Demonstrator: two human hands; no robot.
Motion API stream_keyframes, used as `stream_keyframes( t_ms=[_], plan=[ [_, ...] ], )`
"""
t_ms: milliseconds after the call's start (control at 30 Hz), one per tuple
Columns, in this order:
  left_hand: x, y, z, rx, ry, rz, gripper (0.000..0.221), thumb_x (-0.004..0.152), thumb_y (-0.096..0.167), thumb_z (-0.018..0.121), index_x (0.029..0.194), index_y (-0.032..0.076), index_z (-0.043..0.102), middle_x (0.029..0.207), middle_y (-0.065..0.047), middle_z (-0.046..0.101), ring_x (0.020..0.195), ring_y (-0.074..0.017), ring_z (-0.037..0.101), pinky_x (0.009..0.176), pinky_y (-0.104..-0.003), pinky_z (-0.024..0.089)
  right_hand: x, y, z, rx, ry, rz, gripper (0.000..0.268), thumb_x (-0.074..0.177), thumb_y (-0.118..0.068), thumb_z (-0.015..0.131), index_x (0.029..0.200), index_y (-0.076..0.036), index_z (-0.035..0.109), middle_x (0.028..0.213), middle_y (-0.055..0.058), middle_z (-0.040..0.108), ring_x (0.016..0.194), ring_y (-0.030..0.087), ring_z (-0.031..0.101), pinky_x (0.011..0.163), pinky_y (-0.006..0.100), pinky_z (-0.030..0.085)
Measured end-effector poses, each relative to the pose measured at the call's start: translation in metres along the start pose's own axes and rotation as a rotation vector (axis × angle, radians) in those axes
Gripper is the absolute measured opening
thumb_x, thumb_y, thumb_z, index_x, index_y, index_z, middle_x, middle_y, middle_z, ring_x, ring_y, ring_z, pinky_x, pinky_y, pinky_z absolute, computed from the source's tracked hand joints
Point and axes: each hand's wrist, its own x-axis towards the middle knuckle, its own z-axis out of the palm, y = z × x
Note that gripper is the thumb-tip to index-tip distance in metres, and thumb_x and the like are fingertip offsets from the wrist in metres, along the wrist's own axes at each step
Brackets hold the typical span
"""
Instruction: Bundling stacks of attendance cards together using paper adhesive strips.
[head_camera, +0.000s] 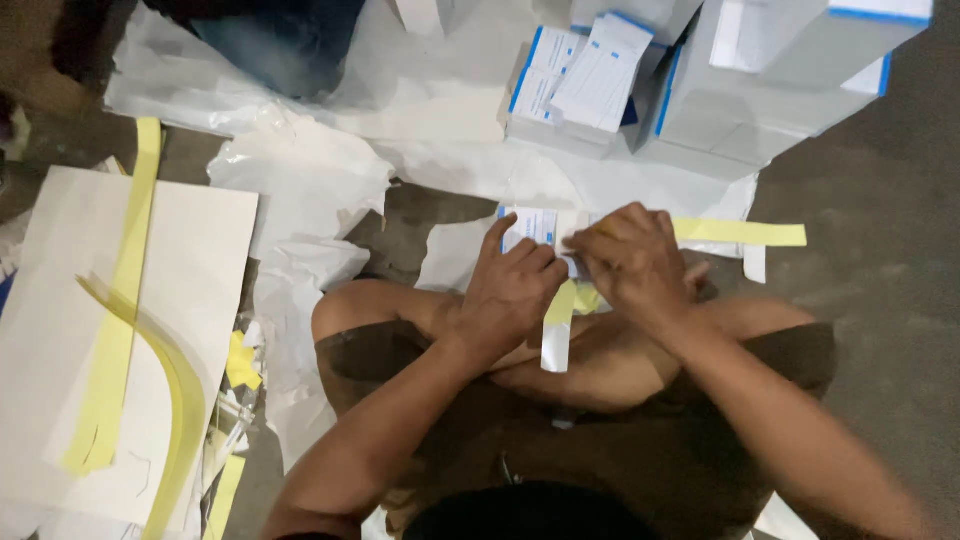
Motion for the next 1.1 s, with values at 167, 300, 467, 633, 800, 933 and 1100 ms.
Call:
stream_keyframes(
  t_ms=[167,300,467,633,800,933,1100],
  plan=[
    [0.007,-0.003,0.004,-0.083,0.045,-0.078,0.019,0.090,0.017,0.070,0.106,0.007,0.065,0.085,-0.006,0.064,0.092,-0.0247,0.065,0.117,-0.058,0.031,-0.005,0.001,0.002,-0.035,0.007,-0.055,0.026,0.075,-0.008,0.077,0.101,-0.011,0.079,0.101,-0.001,0.075,0.095,0.020,0.064,0.080,0.039,0.043],
    [0.011,-0.004,0.008,-0.091,-0.012,-0.154,0.034,0.086,0.021,0.075,0.115,0.007,0.064,0.089,-0.007,0.066,0.094,-0.0261,0.066,0.117,-0.059,0.028,0.001,-0.005,-0.006,-0.053,0.039,-0.121,0.023,0.076,-0.009,0.077,0.099,-0.011,0.079,0.099,-0.001,0.075,0.096,0.021,0.064,0.080,0.039,0.043],
    [0.010,-0.002,0.006,-0.096,-0.004,-0.179,0.033,0.082,0.022,0.077,0.112,0.010,0.069,0.114,-0.009,0.066,0.102,-0.0247,0.066,0.117,-0.056,0.027,0.002,-0.010,-0.009,-0.049,0.027,-0.105,0.023,0.075,-0.009,0.077,0.098,-0.009,0.079,0.100,0.001,0.076,0.097,0.020,0.065,0.082,0.040,0.044],
    [0.009,-0.007,0.012,-0.066,0.006,-0.127,0.027,0.082,0.022,0.076,0.106,0.009,0.073,0.119,-0.005,0.068,0.102,-0.0231,0.065,0.114,-0.058,0.027,-0.003,-0.005,-0.003,-0.048,0.029,-0.140,0.024,0.075,-0.008,0.076,0.098,-0.007,0.079,0.104,0.003,0.077,0.099,0.020,0.068,0.085,0.040,0.045],
    [0.007,-0.013,0.021,-0.037,-0.018,-0.064,0.024,0.087,0.021,0.072,0.107,0.008,0.075,0.113,-0.003,0.069,0.104,-0.0233,0.064,0.113,-0.057,0.029,-0.010,0.000,0.000,-0.103,-0.035,-0.157,0.027,0.075,-0.008,0.073,0.102,-0.005,0.078,0.113,0.008,0.075,0.106,0.023,0.066,0.090,0.042,0.045],
    [0.004,-0.015,0.025,-0.023,-0.003,-0.040,0.019,0.089,0.017,0.068,0.103,0.007,0.076,0.112,-0.005,0.071,0.102,-0.0240,0.063,0.113,-0.057,0.029,-0.018,-0.003,0.003,-0.105,-0.114,-0.057,0.034,0.077,-0.011,0.072,0.111,-0.007,0.076,0.123,0.005,0.072,0.114,0.023,0.061,0.096,0.048,0.040],
    [0.003,-0.010,0.019,-0.025,0.028,-0.042,0.015,0.087,0.014,0.067,0.097,0.008,0.076,0.115,-0.006,0.072,0.102,-0.0227,0.064,0.114,-0.059,0.028,-0.035,-0.006,-0.003,-0.171,-0.041,-0.132,0.041,0.074,-0.011,0.070,0.115,-0.009,0.075,0.123,0.007,0.071,0.118,0.025,0.061,0.102,0.055,0.038]
  ],
)
